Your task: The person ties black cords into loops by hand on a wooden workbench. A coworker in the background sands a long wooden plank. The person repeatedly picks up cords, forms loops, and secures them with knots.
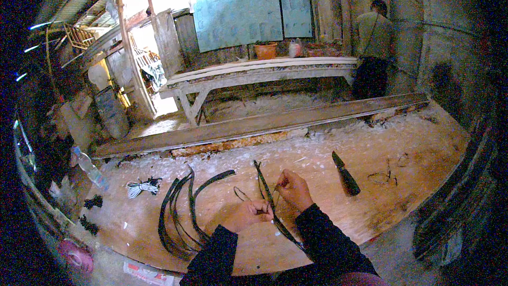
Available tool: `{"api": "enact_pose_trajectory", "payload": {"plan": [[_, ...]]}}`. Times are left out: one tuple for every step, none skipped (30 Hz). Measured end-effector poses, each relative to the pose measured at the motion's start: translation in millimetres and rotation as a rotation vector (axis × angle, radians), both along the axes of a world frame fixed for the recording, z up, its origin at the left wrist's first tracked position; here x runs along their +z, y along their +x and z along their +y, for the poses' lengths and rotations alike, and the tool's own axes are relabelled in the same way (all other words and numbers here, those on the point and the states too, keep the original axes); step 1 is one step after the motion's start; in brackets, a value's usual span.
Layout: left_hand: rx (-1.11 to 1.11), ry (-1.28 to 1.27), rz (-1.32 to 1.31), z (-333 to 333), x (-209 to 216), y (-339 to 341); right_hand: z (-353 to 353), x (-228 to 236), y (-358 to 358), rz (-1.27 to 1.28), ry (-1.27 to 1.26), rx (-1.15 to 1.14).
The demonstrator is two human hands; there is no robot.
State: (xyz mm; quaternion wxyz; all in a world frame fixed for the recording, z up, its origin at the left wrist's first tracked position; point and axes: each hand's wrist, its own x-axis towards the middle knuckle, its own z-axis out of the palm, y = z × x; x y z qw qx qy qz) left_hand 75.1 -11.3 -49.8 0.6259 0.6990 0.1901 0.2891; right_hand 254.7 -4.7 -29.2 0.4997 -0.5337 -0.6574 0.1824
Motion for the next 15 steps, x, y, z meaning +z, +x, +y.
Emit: {"api": "enact_pose_trajectory", "payload": {"plan": [[-0.001, -0.004, 0.011, -1, 1, 1, -1, 1, 0, 0.006, -0.025, -0.024], [-0.001, -0.009, 0.022, -2, 3, 1, -3, 3, 1, 0.021, -0.104, -0.049], [0.001, -0.014, 0.033, -4, 5, 1, -3, 4, 1, 0.014, -0.051, -0.06], [0.019, -0.022, 0.033, -5, 8, 2, -3, 5, 1, 0.016, -0.052, -0.073], [0.036, -0.03, 0.034, -7, 10, 2, -3, 6, 1, 0.025, -0.054, -0.088], [0.052, -0.038, 0.033, -10, 12, 3, -2, 6, 0, 0.033, -0.011, -0.079], [0.066, -0.039, 0.017, -12, 13, 5, -2, 5, 0, 0.048, 0.028, -0.072], [0.079, -0.041, 0.001, -15, 14, 7, -1, 4, -1, 0.064, 0.067, -0.066], [0.092, -0.042, -0.014, -16, 14, 9, 0, 2, 0, 0.059, 0.084, -0.077], [0.088, -0.03, -0.025, -17, 14, 11, 2, 0, 1, 0.054, 0.1, -0.087], [0.083, -0.017, -0.037, -18, 13, 12, 3, -2, 2, 0.048, 0.117, -0.097], [0.078, -0.003, -0.047, -17, 12, 13, 5, -4, 2, 0.031, 0.113, -0.144], [0.068, 0.004, -0.052, -17, 12, 13, 7, -6, 3, 0.015, 0.107, -0.19], [0.058, 0.012, -0.058, -16, 11, 12, 8, -7, 3, -0.001, 0.102, -0.234], [0.049, 0.02, -0.064, -16, 11, 12, 8, -7, 4, -0.047, 0.113, -0.239]]}}
